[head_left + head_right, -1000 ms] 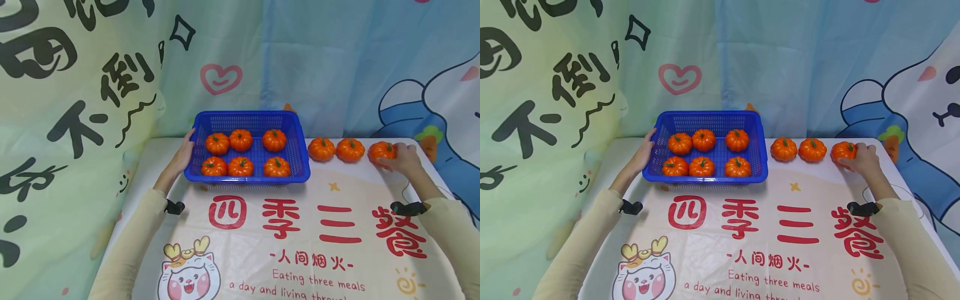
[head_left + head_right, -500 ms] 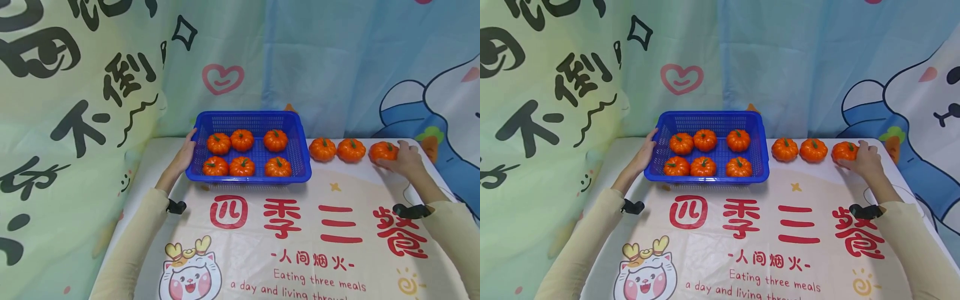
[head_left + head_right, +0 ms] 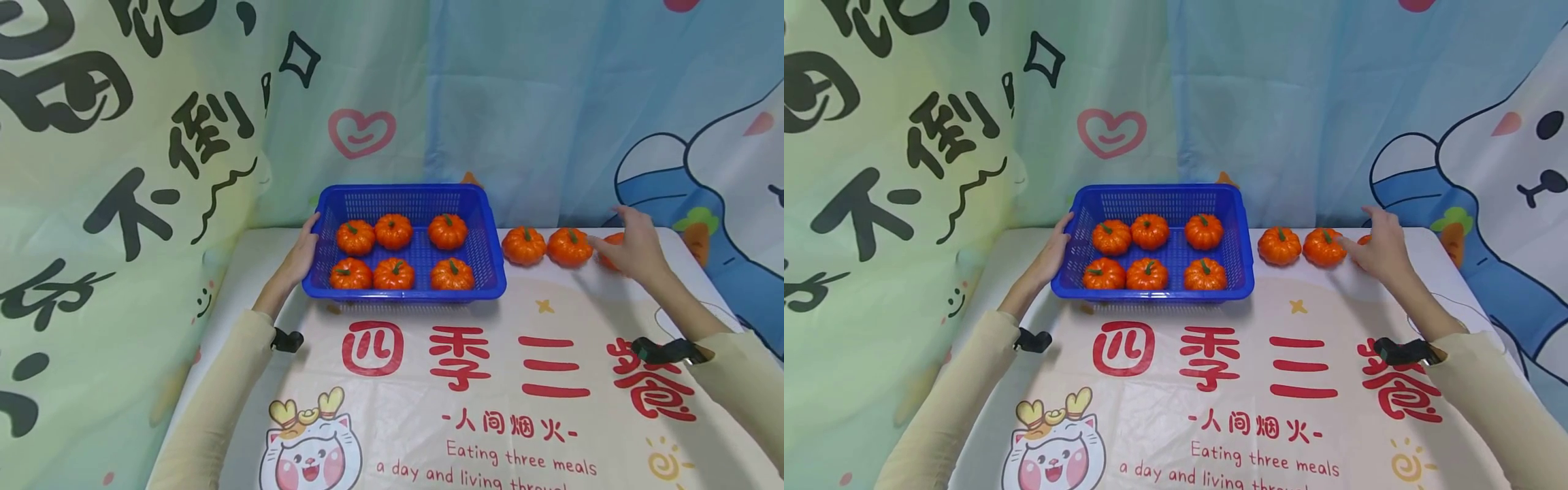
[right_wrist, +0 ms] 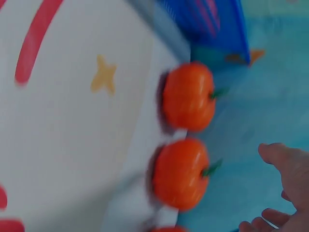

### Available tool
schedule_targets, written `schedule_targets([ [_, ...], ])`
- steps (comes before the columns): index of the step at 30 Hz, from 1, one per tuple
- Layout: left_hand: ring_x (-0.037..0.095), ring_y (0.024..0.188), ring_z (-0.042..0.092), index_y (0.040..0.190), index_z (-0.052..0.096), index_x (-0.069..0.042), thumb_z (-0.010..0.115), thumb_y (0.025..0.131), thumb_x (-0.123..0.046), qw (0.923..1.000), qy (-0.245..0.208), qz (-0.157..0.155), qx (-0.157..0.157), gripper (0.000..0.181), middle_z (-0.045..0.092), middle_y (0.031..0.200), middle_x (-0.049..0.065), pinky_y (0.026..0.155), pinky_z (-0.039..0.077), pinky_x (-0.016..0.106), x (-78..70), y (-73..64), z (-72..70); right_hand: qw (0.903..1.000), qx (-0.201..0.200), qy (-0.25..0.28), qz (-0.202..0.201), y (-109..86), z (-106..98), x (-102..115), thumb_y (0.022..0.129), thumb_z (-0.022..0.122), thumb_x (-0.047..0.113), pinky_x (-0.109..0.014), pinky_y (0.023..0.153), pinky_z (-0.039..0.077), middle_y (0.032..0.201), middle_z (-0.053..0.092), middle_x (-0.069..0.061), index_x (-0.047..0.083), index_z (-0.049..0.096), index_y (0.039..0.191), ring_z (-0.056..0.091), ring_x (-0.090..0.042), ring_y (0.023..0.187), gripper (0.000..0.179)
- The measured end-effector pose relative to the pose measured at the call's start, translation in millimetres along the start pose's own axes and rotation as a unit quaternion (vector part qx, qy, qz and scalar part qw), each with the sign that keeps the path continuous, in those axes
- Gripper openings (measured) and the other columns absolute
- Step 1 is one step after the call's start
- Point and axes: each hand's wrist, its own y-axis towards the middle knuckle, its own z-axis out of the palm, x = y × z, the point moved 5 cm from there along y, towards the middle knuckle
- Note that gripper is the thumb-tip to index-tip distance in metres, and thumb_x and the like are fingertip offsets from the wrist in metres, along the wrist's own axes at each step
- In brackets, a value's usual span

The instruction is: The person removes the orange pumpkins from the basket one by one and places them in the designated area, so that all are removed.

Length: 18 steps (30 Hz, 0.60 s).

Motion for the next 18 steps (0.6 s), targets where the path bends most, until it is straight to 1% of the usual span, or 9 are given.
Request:
schedule_targets([
  [3, 0.03, 0.151, 0.012, 0.157, 0.005, -0.029, 0.016, 0.102, -0.026, 0.9999, 0.005, 0.009, -0.007, 0.056, 0.008, 0.165, 0.008, 0.122, 0.01, 0.05, 0.1, -0.2, 0.9, 0.9994, 0.017, 0.012, -0.028, -4.5, 6, 27, 0.093, 0.063, 0.026, -0.07, 0.099, 0.036, 0.145, 0.027, -0.038, -0.007, 0.022, 0.149, 0.028, -0.052, 0.128, 0.077],
  [6, 0.031, 0.151, 0.013, 0.157, 0.006, -0.028, 0.016, 0.102, -0.026, 0.9998, 0.006, 0.012, -0.012, 0.056, 0.009, 0.164, 0.009, 0.122, 0.011, 0.051, -0.8, -1.8, 0.7, 0.9974, 0.039, 0.023, -0.056, -10.9, 13, 54, 0.092, 0.065, 0.027, -0.069, 0.098, 0.038, 0.145, 0.029, -0.036, -0.006, 0.026, 0.147, 0.031, -0.051, 0.127, 0.076],
  [9, 0.031, 0.151, 0.014, 0.157, 0.006, -0.028, 0.016, 0.102, -0.027, 0.9998, 0.007, 0.012, -0.012, 0.056, 0.009, 0.164, 0.01, 0.122, 0.012, 0.051, -1.3, -2.0, 0.5, 0.9942, 0.063, 0.038, -0.079, -18.5, 19, 79, 0.091, 0.067, 0.026, -0.069, 0.1, 0.037, 0.146, 0.031, -0.033, -0.005, 0.029, 0.147, 0.032, -0.049, 0.129, 0.074],
  [13, 0.032, 0.15, 0.015, 0.157, 0.006, -0.029, 0.016, 0.102, -0.028, 0.9998, 0.009, 0.011, -0.011, 0.056, 0.01, 0.164, 0.01, 0.122, 0.013, 0.051, -0.6, -0.2, 0.8, 0.9894, 0.098, 0.052, -0.094, -29.1, 28, 105, 0.09, 0.067, 0.031, -0.067, 0.098, 0.04, 0.146, 0.034, -0.031, -0.001, 0.031, 0.147, 0.037, -0.048, 0.128, 0.074],
  [16, 0.032, 0.15, 0.015, 0.157, 0.005, -0.029, 0.016, 0.102, -0.028, 0.9998, 0.012, 0.012, -0.009, 0.056, 0.009, 0.164, 0.011, 0.122, 0.012, 0.052, 0.2, 0.7, 1.1, 0.9852, 0.124, 0.061, -0.101, -36.1, 34, 119, 0.09, 0.067, 0.033, -0.066, 0.097, 0.042, 0.146, 0.035, -0.03, 0.0, 0.032, 0.146, 0.039, -0.048, 0.129, 0.074],
  [18, 0.032, 0.15, 0.014, 0.157, 0.005, -0.029, 0.015, 0.102, -0.028, 0.9998, 0.013, 0.011, -0.008, 0.056, 0.009, 0.164, 0.01, 0.122, 0.012, 0.052, 0.5, 0.5, 1.3, 0.9823, 0.136, 0.067, -0.11, -40.8, 37, 127, 0.09, 0.067, 0.032, -0.065, 0.097, 0.042, 0.145, 0.037, -0.03, 0.0, 0.033, 0.145, 0.04, -0.048, 0.13, 0.072],
])
